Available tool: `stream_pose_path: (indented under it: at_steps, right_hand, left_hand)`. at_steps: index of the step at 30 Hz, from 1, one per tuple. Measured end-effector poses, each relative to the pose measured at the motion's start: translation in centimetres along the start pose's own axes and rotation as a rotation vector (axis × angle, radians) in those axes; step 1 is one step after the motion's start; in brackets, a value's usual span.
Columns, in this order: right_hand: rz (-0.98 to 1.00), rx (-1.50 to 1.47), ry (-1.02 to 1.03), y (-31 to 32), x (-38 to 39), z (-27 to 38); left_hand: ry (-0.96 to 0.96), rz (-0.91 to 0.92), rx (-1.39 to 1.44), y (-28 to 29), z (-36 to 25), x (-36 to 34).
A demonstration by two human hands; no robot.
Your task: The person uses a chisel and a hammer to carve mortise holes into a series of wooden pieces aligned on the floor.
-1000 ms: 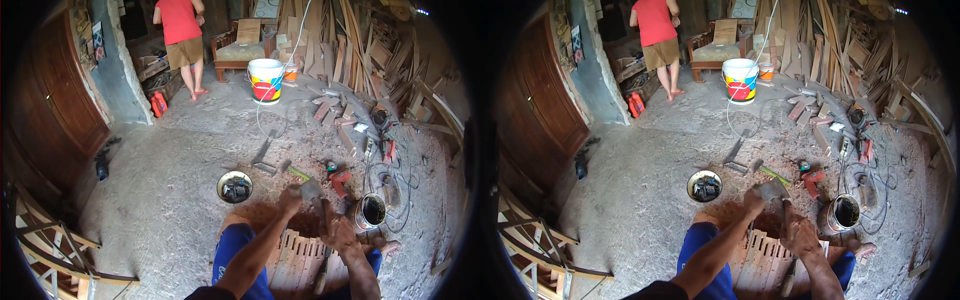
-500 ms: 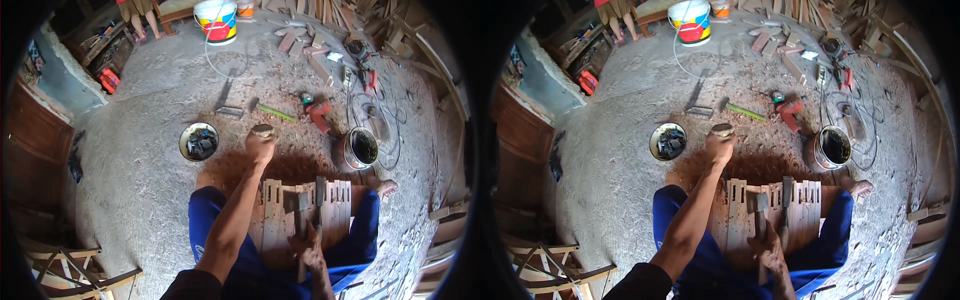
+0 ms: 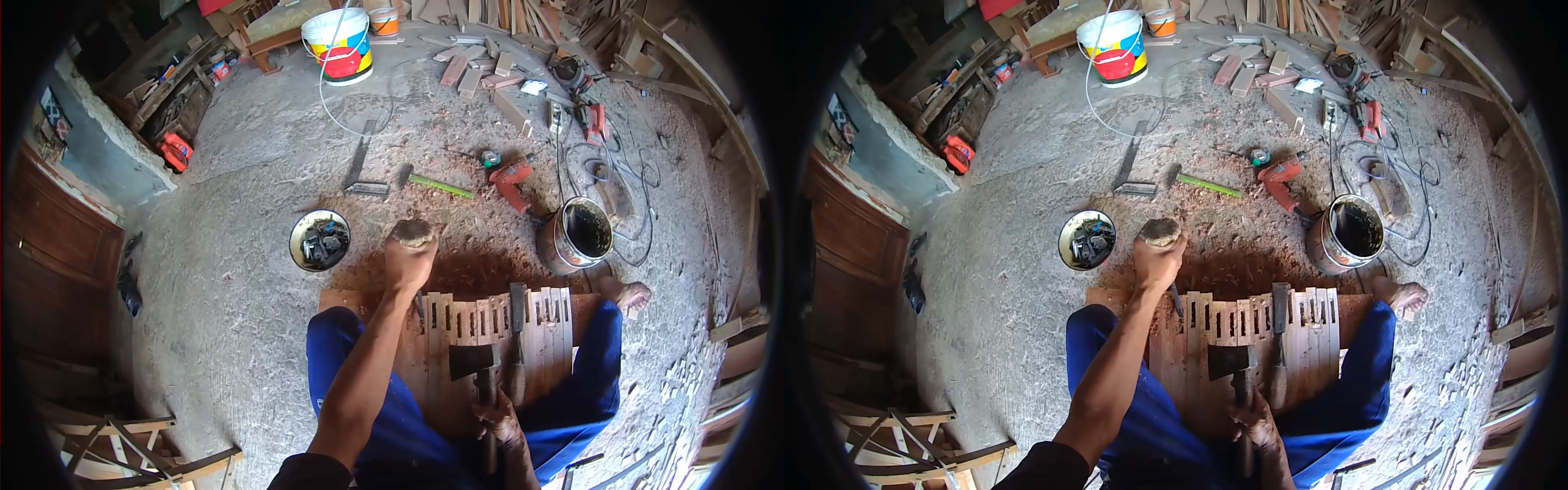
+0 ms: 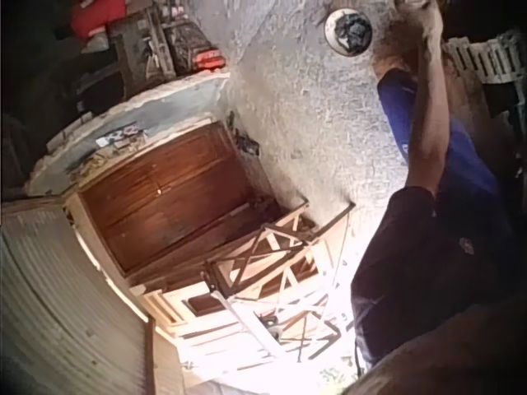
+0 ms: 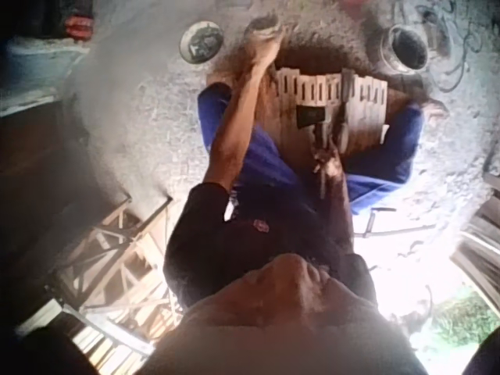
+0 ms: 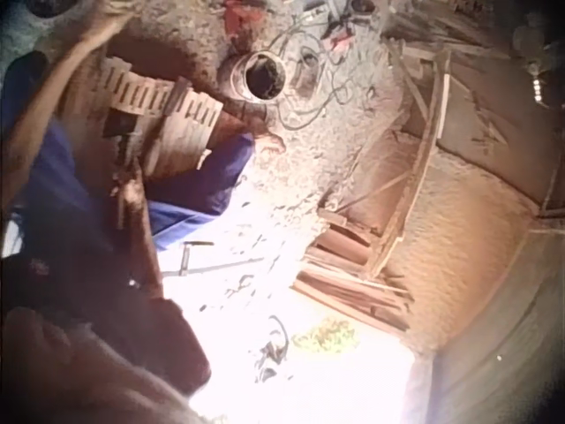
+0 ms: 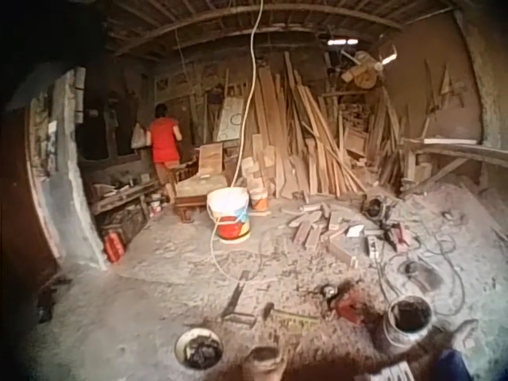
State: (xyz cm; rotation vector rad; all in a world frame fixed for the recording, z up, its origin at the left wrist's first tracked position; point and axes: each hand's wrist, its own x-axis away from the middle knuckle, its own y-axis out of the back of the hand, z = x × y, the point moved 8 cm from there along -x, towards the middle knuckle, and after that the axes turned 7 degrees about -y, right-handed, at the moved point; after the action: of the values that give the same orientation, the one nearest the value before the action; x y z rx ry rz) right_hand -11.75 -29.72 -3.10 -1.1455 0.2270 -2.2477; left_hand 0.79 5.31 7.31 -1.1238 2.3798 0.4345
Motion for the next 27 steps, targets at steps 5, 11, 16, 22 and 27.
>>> stream_pose_path:
  at_steps: [5,11,16,22,27]
  right_hand:
    - [0.015,-0.048,-0.056,0.4,0.0,-0.1]
    - [0.007,-0.013,-0.083,0.1,0.1,0.5]
    - [0.016,-0.022,-0.064,0.3,0.1,0.7]
    - [0.02,-0.018,-0.092,-0.5,0.2,1.4]
    - [0.03,-0.095,-0.128,0.6,-0.3,0.0]
  left_hand:
    - [0.086,-0.156,-0.058,2.9,-4.3,5.5]
    - [-0.36,0.12,-0.639,3.2,-7.0,6.2]
    - [0.182,-0.098,-0.277,3.5,-7.9,6.6]
    - [0.451,0.018,0.311,-0.4,2.4,0.3]
    - [0.823,0.045,0.078,-3.4,11.7,-1.9]
